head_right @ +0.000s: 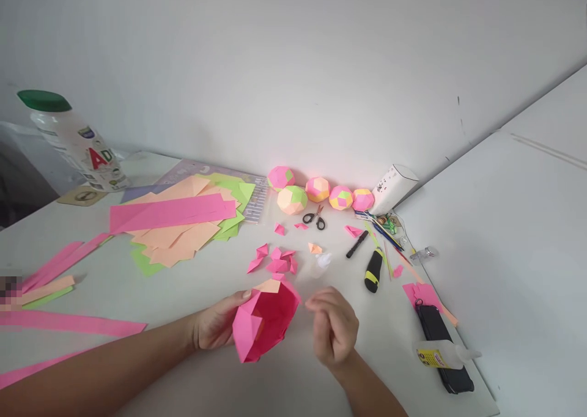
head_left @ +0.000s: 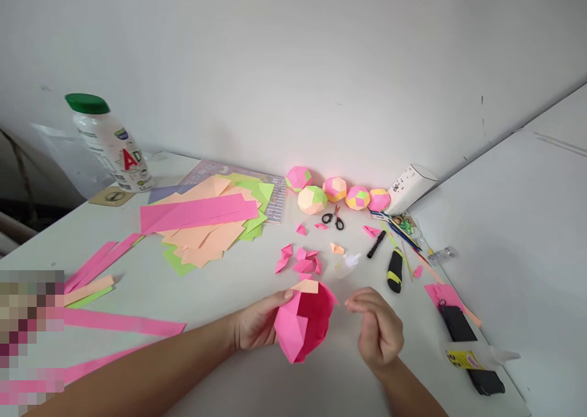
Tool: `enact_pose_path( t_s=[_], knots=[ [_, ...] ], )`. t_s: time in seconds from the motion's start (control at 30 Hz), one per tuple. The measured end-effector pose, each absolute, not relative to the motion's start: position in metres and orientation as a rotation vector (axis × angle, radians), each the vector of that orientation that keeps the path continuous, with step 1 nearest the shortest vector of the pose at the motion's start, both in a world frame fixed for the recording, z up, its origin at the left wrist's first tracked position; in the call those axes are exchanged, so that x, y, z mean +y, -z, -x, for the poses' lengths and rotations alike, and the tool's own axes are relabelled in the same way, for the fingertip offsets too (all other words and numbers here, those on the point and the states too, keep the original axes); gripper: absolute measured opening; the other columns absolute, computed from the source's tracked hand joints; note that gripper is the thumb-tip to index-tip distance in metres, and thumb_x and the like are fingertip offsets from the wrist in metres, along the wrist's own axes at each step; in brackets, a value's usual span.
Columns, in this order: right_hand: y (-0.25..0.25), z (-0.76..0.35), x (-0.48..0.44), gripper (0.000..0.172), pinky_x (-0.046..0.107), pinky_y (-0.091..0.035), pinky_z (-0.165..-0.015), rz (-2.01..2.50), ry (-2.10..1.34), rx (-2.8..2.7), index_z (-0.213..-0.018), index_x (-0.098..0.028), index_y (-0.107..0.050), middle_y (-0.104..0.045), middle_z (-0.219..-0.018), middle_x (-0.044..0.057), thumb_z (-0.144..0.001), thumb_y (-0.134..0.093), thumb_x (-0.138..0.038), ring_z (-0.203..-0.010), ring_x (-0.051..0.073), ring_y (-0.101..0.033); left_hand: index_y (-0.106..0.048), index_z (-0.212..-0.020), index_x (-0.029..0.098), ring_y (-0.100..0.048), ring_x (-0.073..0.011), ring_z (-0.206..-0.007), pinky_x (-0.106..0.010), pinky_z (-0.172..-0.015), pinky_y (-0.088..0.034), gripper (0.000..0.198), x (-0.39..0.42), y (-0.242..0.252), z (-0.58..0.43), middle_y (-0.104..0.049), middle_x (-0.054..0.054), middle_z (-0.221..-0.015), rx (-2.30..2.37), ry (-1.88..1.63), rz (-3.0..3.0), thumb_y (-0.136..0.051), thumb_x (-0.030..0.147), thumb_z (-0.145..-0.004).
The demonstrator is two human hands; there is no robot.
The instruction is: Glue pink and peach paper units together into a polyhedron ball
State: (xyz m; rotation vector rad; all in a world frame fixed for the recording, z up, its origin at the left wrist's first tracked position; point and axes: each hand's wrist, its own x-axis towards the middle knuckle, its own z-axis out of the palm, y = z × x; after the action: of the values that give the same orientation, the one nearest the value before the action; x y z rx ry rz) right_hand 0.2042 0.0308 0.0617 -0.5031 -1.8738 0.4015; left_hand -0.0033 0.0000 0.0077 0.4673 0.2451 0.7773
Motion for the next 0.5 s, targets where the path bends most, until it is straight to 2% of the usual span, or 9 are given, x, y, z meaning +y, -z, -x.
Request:
enact_pose_path(
  t_s=[0.07, 0.13, 0.17, 0.23, 0.27, 0.33, 0.4, 0.5],
  knots=[
    [-0.052, -0.206, 0.04, 0.027, 0.033, -0.049, -0.052, 0.613, -0.352, -1.848, -0.088, -0.019, -0.065, -0.058, -0.063, 0.004, -0.087, -0.041, -0.007, -0.059, 0.018, -0.058, -0.059, -0.117, 0.011, -0.062, -0.0272, -0.099, -0.038, -0.088, -0.045, 0.056, -0.002, -0.008, 0.005, -0.066, -0.015, -0.108, 0.184, -0.713, -0.49, -0.06, 0.05, -0.077],
    [-0.04, -0.203, 0.049, 0.024, 0.032, -0.05, -0.053, 0.657, -0.277, -1.948, -0.09, -0.019, -0.064, -0.058, -0.064, 0.003, -0.086, -0.044, -0.006, -0.061, 0.018, -0.059, -0.061, -0.113, 0.011, -0.062, -0.0266, -0.099, -0.037, -0.089, -0.044, 0.055, -0.004, -0.01, 0.007, -0.067, -0.014, -0.107, 0.143, -0.628, -0.536, -0.065, 0.05, -0.074],
    [-0.035, -0.201, 0.054, 0.024, 0.033, -0.052, -0.057, 0.668, -0.218, -2.031, -0.096, -0.019, -0.063, -0.062, -0.071, 0.006, -0.085, -0.046, -0.007, -0.068, 0.019, -0.061, -0.062, -0.111, 0.012, -0.062, -0.0266, -0.099, -0.037, -0.09, -0.044, 0.055, -0.004, -0.011, 0.007, -0.067, -0.014, -0.107, 0.134, -0.587, -0.562, -0.067, 0.049, -0.072],
    [-0.022, -0.195, 0.062, 0.03, 0.04, -0.054, -0.078, 0.717, -0.131, -2.281, -0.113, -0.015, -0.059, -0.064, -0.104, 0.016, -0.086, -0.045, -0.01, -0.098, 0.025, -0.061, -0.062, -0.112, 0.011, -0.062, -0.0273, -0.098, -0.038, -0.09, -0.043, 0.057, -0.005, -0.013, 0.006, -0.067, -0.014, -0.107, 0.127, -0.527, -0.605, -0.069, 0.05, -0.07],
    [-0.016, -0.192, 0.065, 0.034, 0.044, -0.051, -0.088, 0.765, -0.108, -2.401, -0.119, -0.014, -0.055, -0.057, -0.121, 0.019, -0.088, -0.044, -0.013, -0.112, 0.028, -0.055, -0.062, -0.113, 0.011, -0.062, -0.0277, -0.098, -0.039, -0.09, -0.043, 0.059, -0.005, -0.013, 0.006, -0.067, -0.014, -0.107, 0.127, -0.516, -0.618, -0.069, 0.05, -0.069],
    [-0.004, -0.187, 0.07, 0.038, 0.048, -0.046, -0.097, 0.847, -0.07, -2.531, -0.127, -0.014, -0.05, -0.043, -0.138, 0.02, -0.09, -0.043, -0.019, -0.127, 0.03, -0.042, -0.059, -0.117, 0.012, -0.061, -0.0276, -0.099, -0.039, -0.09, -0.043, 0.061, -0.004, -0.014, 0.005, -0.066, -0.015, -0.11, 0.139, -0.56, -0.626, -0.067, 0.052, -0.071],
    [0.004, -0.183, 0.074, 0.042, 0.048, -0.046, -0.097, 0.883, -0.108, -2.553, -0.131, -0.013, -0.046, -0.038, -0.141, 0.021, -0.089, -0.046, -0.021, -0.13, 0.032, -0.038, -0.055, -0.122, 0.014, -0.061, -0.0272, -0.1, -0.039, -0.088, -0.044, 0.062, -0.002, -0.012, 0.004, -0.064, -0.014, -0.114, 0.169, -0.655, -0.609, -0.063, 0.053, -0.075],
    [0.006, -0.18, 0.076, 0.042, 0.049, -0.049, -0.093, 0.858, -0.189, -2.484, -0.123, -0.015, -0.054, -0.053, -0.127, 0.02, -0.082, -0.057, -0.021, -0.121, 0.033, -0.048, -0.052, -0.125, 0.016, -0.061, -0.0258, -0.098, -0.037, -0.084, -0.046, 0.058, 0.003, -0.009, 0.003, -0.063, -0.014, -0.114, 0.239, -0.814, -0.562, -0.057, 0.051, -0.079]
  ],
)
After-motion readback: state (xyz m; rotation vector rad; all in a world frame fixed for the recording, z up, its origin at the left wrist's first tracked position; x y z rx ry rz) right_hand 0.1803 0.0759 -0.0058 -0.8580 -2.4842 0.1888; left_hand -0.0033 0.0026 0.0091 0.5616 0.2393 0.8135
